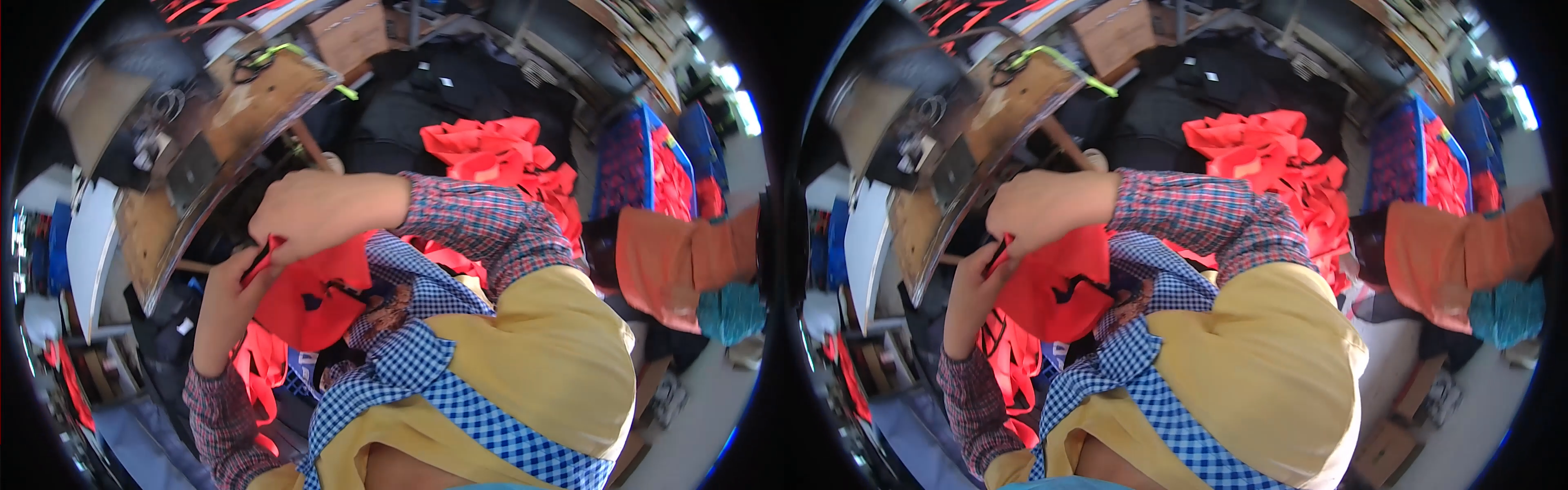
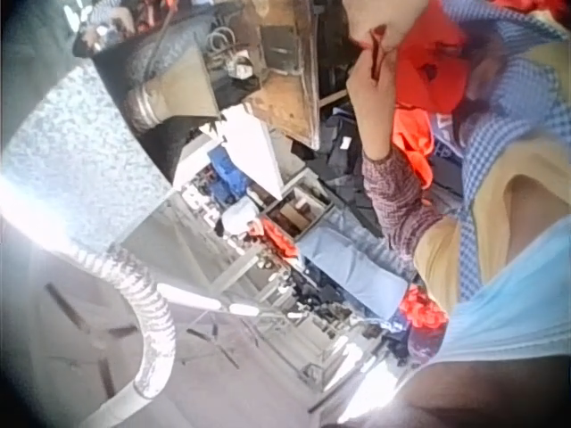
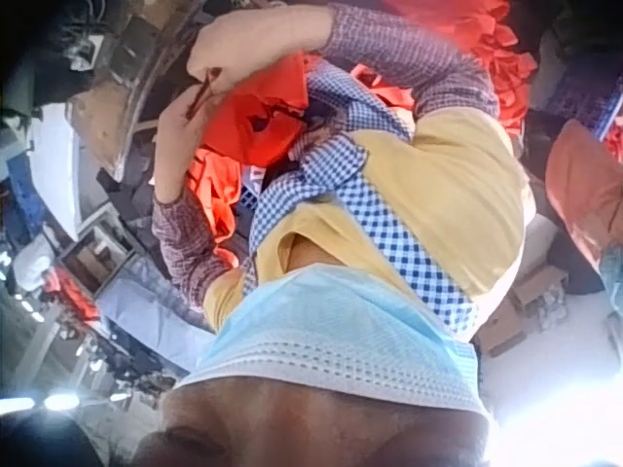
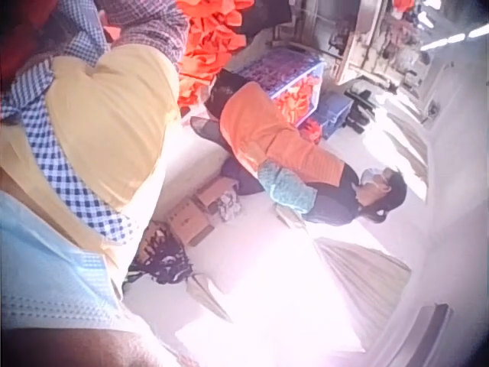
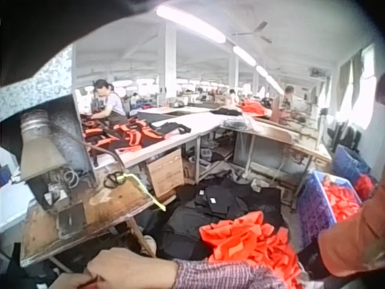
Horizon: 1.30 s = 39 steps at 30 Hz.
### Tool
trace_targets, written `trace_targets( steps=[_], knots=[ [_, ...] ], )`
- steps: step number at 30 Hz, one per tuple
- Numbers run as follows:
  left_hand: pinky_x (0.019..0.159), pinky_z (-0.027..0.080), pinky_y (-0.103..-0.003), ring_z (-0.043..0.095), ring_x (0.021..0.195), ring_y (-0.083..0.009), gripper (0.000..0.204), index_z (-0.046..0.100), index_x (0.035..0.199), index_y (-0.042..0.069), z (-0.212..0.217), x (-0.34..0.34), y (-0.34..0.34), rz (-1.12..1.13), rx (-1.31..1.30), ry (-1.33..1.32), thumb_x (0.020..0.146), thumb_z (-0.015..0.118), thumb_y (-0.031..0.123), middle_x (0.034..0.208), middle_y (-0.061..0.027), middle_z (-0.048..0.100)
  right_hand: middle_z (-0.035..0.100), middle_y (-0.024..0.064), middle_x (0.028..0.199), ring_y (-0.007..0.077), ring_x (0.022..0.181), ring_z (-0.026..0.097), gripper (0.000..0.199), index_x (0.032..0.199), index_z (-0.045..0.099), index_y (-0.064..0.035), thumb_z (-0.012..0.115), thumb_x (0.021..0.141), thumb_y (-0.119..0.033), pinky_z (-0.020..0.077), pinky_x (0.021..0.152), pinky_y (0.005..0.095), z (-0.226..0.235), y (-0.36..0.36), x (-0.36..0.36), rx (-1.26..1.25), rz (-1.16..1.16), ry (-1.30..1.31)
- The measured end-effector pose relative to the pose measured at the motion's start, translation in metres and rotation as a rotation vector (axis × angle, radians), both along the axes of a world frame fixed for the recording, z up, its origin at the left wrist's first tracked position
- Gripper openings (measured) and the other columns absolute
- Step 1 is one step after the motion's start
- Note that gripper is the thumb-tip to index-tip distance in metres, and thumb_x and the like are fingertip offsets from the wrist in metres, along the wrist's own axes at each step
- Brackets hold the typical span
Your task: Assembling and inspecting red fabric components with black straps at a manufacturing workstation.
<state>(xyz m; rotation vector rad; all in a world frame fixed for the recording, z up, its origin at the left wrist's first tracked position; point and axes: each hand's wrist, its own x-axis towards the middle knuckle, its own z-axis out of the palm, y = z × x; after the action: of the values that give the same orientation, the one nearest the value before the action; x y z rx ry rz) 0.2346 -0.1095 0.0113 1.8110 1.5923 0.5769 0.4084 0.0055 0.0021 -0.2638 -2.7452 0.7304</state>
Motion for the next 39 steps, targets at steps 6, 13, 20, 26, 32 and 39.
trace_targets(
  steps=[6,13,20,26,32,39],
  knots=[
    [0.073,0.046,-0.025,0.055,0.078,-0.0088,0.027,0.06,0.1,-0.004,0.016,-0.044,0.004,0.087,0.076,-0.1,0.087,0.065,0.019,0.081,-0.0068,0.061,0.065,0.018,0.081,0.0348,0.08,0.063,0.026,0.091,0.065,-0.0007,0.065,0.077,-0.023,0.0486,0.072,0.0398,0.005,0.029,-0.033,-0.068,0.101,0.157],
    [0.075,0.047,-0.025,0.058,0.081,-0.009,0.032,0.064,0.101,-0.002,0.025,-0.096,0.029,0.254,-0.011,-0.189,0.085,0.068,0.025,0.087,-0.0033,0.065,0.065,0.0183,0.083,0.0304,0.079,0.064,0.024,0.094,0.064,0.0,0.064,0.079,-0.019,0.0488,0.072,0.0356,0.006,0.051,-0.084,-0.042,-0.032,0.199],
    [0.073,0.046,-0.022,0.058,0.082,-0.0084,0.033,0.065,0.102,-0.002,0.023,-0.141,0.062,0.281,-0.064,-0.35,0.084,0.069,0.025,0.089,-0.0028,0.065,0.067,0.009,0.081,0.0113,0.076,0.06,0.02,0.096,0.063,0.0015,0.063,0.083,-0.012,0.0484,0.07,0.0264,-0.008,0.078,-0.13,-0.307,-0.066,0.259],
    [0.077,0.045,-0.021,0.058,0.085,-0.008,0.029,0.064,0.103,-0.002,0.009,-0.177,0.086,0.251,-0.139,-0.445,0.088,0.064,0.022,0.095,-0.0022,0.064,0.066,0.0025,0.084,0.0064,0.078,0.057,0.022,0.098,0.063,0.0029,0.063,0.084,-0.014,0.048,0.07,0.0234,-0.027,0.104,-0.16,-0.436,-0.059,0.216],
    [0.077,0.046,-0.02,0.059,0.085,-0.0083,0.032,0.064,0.106,-0.003,0.004,-0.192,0.104,0.258,-0.163,-0.503,0.087,0.066,0.023,0.093,-0.003,0.065,0.066,0.002,0.085,0.0076,0.077,0.057,0.021,0.096,0.065,0.0014,0.062,0.083,-0.015,0.0476,0.07,0.0231,-0.027,0.12,-0.175,-0.621,-0.105,0.186],
    [0.08,0.046,-0.021,0.06,0.091,-0.0112,0.032,0.065,0.105,-0.003,-0.026,-0.228,0.113,0.202,0.066,-0.47,0.087,0.066,0.024,0.098,-0.0067,0.064,0.066,0.0027,0.087,0.0097,0.078,0.059,0.021,0.096,0.066,0.0021,0.062,0.083,-0.014,0.0472,0.072,0.0226,-0.024,0.127,-0.19,-0.91,-0.085,0.194]
  ],
)
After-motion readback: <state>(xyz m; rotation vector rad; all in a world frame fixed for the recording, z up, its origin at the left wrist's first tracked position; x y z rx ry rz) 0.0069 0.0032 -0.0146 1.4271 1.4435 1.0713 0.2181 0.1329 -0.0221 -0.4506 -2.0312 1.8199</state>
